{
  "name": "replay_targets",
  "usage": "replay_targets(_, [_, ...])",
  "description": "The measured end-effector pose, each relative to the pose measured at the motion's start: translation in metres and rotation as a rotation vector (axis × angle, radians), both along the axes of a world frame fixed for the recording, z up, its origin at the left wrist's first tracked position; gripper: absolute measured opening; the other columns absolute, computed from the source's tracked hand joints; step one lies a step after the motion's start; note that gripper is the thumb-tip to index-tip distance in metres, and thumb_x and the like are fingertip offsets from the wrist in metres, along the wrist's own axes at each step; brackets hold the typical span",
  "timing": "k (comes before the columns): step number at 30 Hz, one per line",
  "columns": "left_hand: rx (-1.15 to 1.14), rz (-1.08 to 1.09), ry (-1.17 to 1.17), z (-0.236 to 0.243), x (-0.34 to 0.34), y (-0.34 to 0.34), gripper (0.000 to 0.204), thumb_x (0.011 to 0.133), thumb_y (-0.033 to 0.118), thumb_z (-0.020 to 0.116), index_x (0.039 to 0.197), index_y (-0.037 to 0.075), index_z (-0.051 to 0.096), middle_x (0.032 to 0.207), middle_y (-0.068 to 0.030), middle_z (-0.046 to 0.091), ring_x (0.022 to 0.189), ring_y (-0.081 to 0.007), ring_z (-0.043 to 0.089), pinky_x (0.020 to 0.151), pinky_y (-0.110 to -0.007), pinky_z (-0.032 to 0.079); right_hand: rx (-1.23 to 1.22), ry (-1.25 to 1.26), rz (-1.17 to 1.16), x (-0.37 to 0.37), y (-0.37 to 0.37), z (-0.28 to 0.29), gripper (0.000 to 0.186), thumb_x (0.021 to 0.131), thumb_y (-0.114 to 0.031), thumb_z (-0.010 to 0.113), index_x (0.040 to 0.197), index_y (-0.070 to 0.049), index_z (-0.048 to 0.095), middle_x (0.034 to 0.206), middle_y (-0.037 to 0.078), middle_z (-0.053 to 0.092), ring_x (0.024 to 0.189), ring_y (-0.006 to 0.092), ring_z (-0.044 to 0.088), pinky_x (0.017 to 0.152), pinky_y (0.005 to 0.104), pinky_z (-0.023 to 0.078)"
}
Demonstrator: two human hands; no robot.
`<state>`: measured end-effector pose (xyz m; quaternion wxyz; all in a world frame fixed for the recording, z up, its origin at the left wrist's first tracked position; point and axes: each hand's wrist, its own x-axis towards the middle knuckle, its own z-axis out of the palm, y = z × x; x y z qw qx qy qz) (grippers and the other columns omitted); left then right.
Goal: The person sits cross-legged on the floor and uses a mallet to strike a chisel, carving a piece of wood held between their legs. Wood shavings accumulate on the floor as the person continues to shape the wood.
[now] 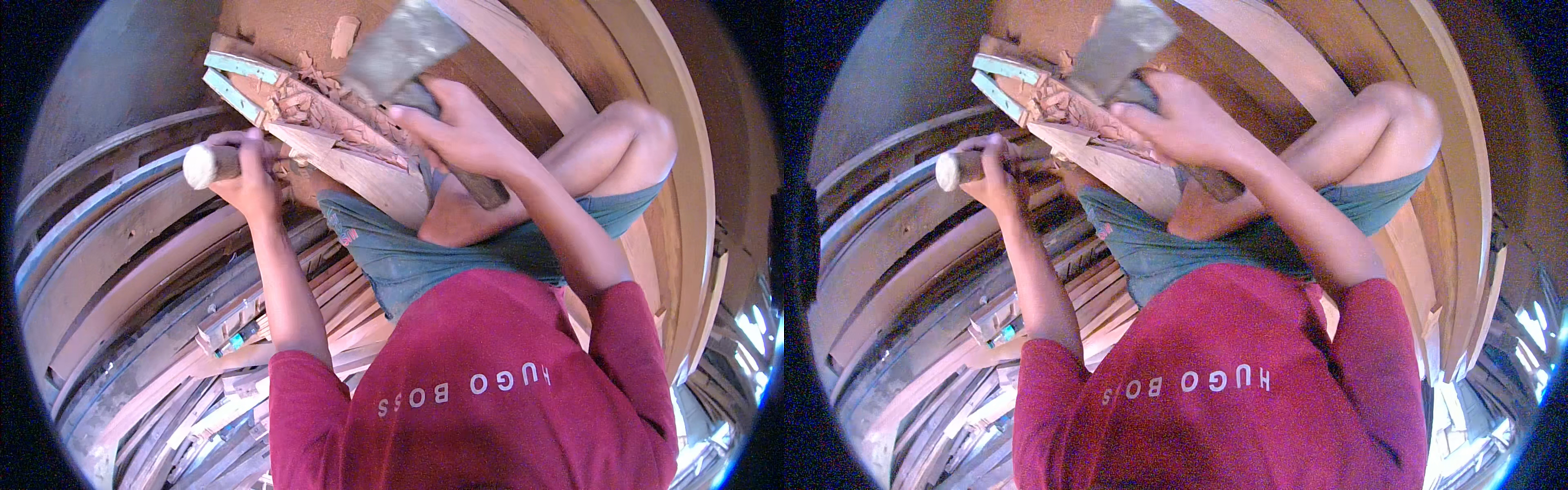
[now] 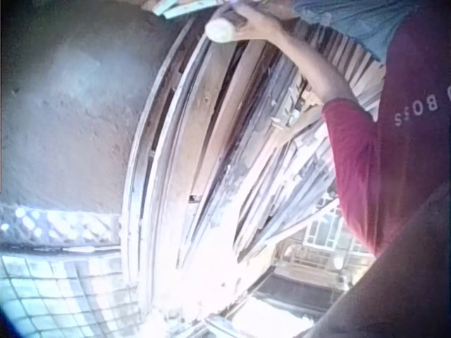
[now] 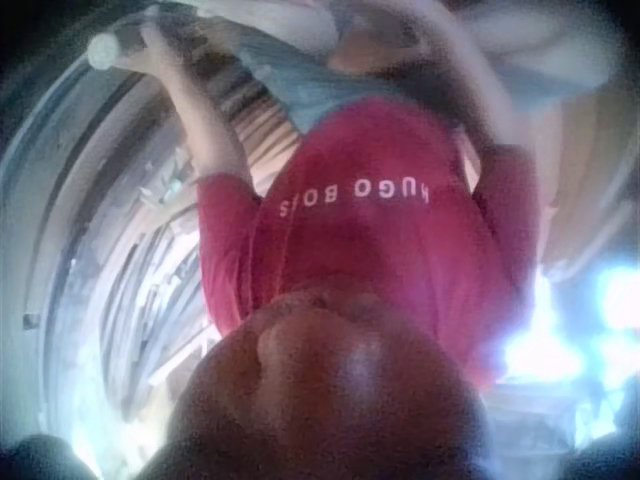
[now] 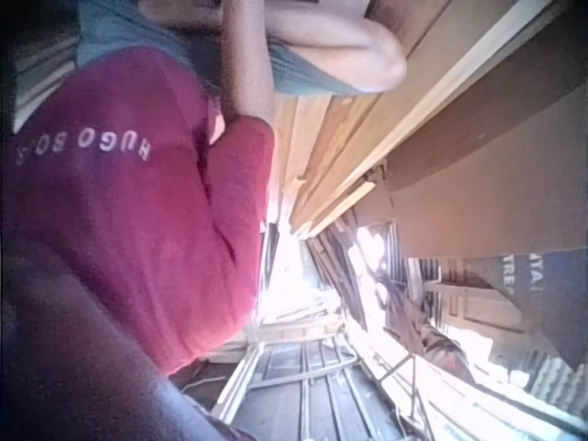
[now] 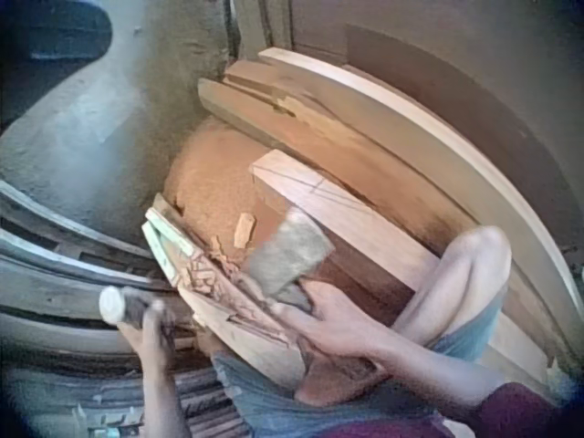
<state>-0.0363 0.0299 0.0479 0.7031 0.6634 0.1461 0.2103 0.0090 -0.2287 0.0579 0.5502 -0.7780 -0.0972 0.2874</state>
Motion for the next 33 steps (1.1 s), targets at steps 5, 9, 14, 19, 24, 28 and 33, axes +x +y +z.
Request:
replay_targets(5, [-0.23,-0.085,-0.047,-0.02,-0.028,-0.023,0.013,0.082,0.003,0.061,0.082,0.005,0.047,0.069,-0.0051,0.05,0.053,-0.0119,0.044,0.05,-0.026,0.039,0.139,0.384,-0.241,-0.039,-0.045,0.007,0.032,0.09,-0.03,0.062,0.099,0.0,0.057,0.067,0.008,0.059,0.05,0.0155,0.057,0.046,0.0314,0.046])
replay_targets(9, [0.053,-0.238,0.257,-0.052,-0.017,-0.035,0.011,0.079,0.007,0.069,0.08,0.005,0.058,0.066,0.0007,0.055,0.059,-0.0095,0.051,0.055,-0.024,0.042,0.17,0.317,-0.245,-0.052,-0.057,0.007,0.027,0.091,-0.027,0.062,0.099,-0.001,0.056,0.061,0.004,0.055,0.045,0.0113,0.052,0.041,0.0273,0.043])
replay_targets(14, [0.379,-0.251,0.213,-0.072,-0.018,-0.033,0.012,0.077,0.006,0.069,0.073,0.003,0.058,0.065,0.0007,0.055,0.061,-0.0119,0.052,0.057,-0.027,0.043,0.156,0.203,-0.166,-0.053,-0.061,0.021,0.035,0.09,-0.034,0.063,0.096,0.001,0.058,0.063,0.007,0.057,0.047,0.0136,0.055,0.044,0.0307,0.044])
replay_targets(19, [0.335,-0.29,0.162,-0.09,-0.024,-0.016,0.01,0.078,0.005,0.065,0.073,0.002,0.056,0.068,-0.0022,0.055,0.064,-0.0133,0.052,0.061,-0.028,0.043,-0.024,-0.222,0.044,-0.04,-0.053,0.025,0.034,0.089,-0.031,0.064,0.094,0.002,0.056,0.062,0.014,0.059,0.053,0.0227,0.06,0.051,0.034,0.046])
replay_targets(24, [0.244,-0.212,0.164,-0.104,-0.038,-0.01,0.02,0.078,0.007,0.066,0.096,0.0,0.063,0.088,-0.0068,0.064,0.083,-0.0175,0.059,0.077,-0.033,0.048,-0.027,-0.483,0.213,-0.021,-0.018,0.061,0.035,0.086,-0.03,0.065,0.101,0.0,0.056,0.071,0.025,0.06,0.068,0.0428,0.06,0.062,0.046,0.049])
replay_targets(28, [0.211,-0.152,0.039,-0.125,-0.033,-0.005,0.034,0.078,0.011,0.07,0.109,0.0,0.06,0.108,-0.0095,0.063,0.104,-0.0214,0.058,0.09,-0.038,0.046,-0.008,-0.556,0.328,-0.011,0.01,0.088,0.033,0.085,-0.028,0.064,0.102,-0.001,0.057,0.073,0.025,0.061,0.071,0.0436,0.061,0.064,0.0502,0.049])
replay_targets(33, [0.301,-0.209,0.011,-0.132,-0.028,-0.012,0.04,0.078,0.013,0.072,0.112,-0.001,0.058,0.11,-0.0096,0.062,0.104,-0.0216,0.057,0.091,-0.039,0.046,0.038,-0.645,0.33,-0.005,0.021,0.099,0.034,0.084,-0.028,0.065,0.105,-0.003,0.057,0.07,0.024,0.061,0.069,0.0418,0.062,0.062,0.0494,0.049])
